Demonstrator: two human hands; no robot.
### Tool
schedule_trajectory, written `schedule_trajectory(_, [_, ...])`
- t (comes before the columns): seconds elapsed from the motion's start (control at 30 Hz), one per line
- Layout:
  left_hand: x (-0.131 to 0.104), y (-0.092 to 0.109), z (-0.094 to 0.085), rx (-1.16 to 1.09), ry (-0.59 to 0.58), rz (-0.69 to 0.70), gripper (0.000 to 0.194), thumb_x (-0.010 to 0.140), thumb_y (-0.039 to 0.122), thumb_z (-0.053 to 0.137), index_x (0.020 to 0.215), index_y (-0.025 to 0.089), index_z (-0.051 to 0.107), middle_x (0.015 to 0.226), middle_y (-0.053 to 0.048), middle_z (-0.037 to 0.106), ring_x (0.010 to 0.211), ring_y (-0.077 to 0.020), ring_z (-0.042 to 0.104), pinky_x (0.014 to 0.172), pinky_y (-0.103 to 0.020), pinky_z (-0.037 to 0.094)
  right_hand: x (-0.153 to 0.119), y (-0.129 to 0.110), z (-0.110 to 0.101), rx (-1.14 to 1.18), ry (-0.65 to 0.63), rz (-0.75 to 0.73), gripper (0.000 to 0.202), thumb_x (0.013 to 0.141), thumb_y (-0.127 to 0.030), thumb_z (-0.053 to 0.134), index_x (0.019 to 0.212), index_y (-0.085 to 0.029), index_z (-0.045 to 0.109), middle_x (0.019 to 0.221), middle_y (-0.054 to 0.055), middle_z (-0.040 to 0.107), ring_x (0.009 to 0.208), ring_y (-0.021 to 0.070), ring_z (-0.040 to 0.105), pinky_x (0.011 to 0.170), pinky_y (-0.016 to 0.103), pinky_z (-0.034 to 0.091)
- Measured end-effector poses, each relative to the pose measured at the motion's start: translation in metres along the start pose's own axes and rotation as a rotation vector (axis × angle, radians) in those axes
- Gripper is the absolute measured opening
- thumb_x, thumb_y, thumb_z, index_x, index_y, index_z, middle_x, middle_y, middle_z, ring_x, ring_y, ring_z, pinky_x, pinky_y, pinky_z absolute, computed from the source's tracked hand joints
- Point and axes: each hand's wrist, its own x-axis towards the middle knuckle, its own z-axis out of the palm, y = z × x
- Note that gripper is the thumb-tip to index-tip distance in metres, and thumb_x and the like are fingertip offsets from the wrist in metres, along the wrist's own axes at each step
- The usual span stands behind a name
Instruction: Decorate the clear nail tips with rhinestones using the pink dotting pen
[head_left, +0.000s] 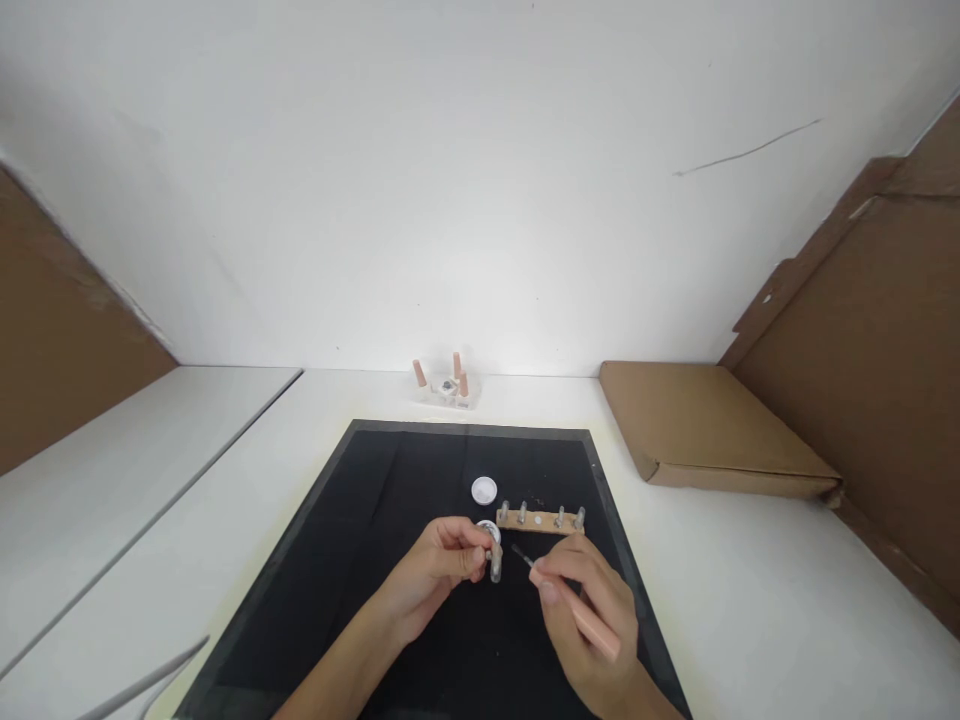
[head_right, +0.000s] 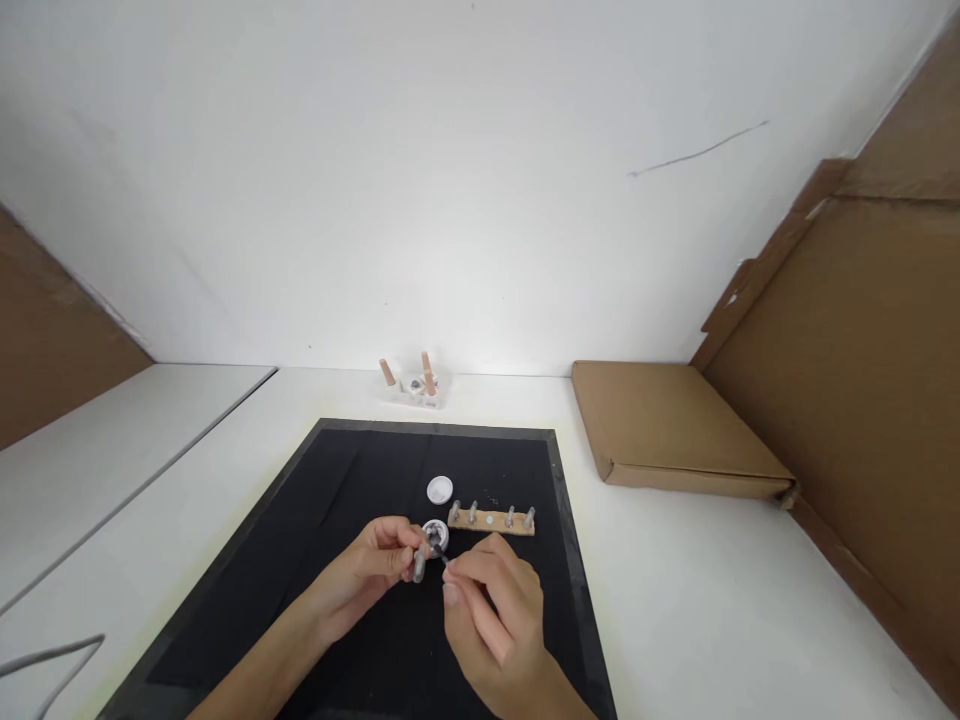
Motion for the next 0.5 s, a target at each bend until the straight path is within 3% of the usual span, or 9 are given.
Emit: schedule_trajectory(0.5, [-0.0012, 0.0032, 0.0023, 0.029, 0.003, -0.019, 0.024, 0.045, 0.026, 0.088, 0.059, 0.015, 0.072, 0.062, -0.002, 0.069, 0.048, -0.0058, 0.052, 0.053, -0.019, 0.036, 0.0008, 0.0025, 0.0067, -0.055, -0.105, -0.155, 0.010, 0.082, -0.010, 0.050, 0.088, -0.017, 0.055, 0.063, 0.001, 0.059, 0.055, 0.0128, 0.056, 0.049, 0.023, 0.043])
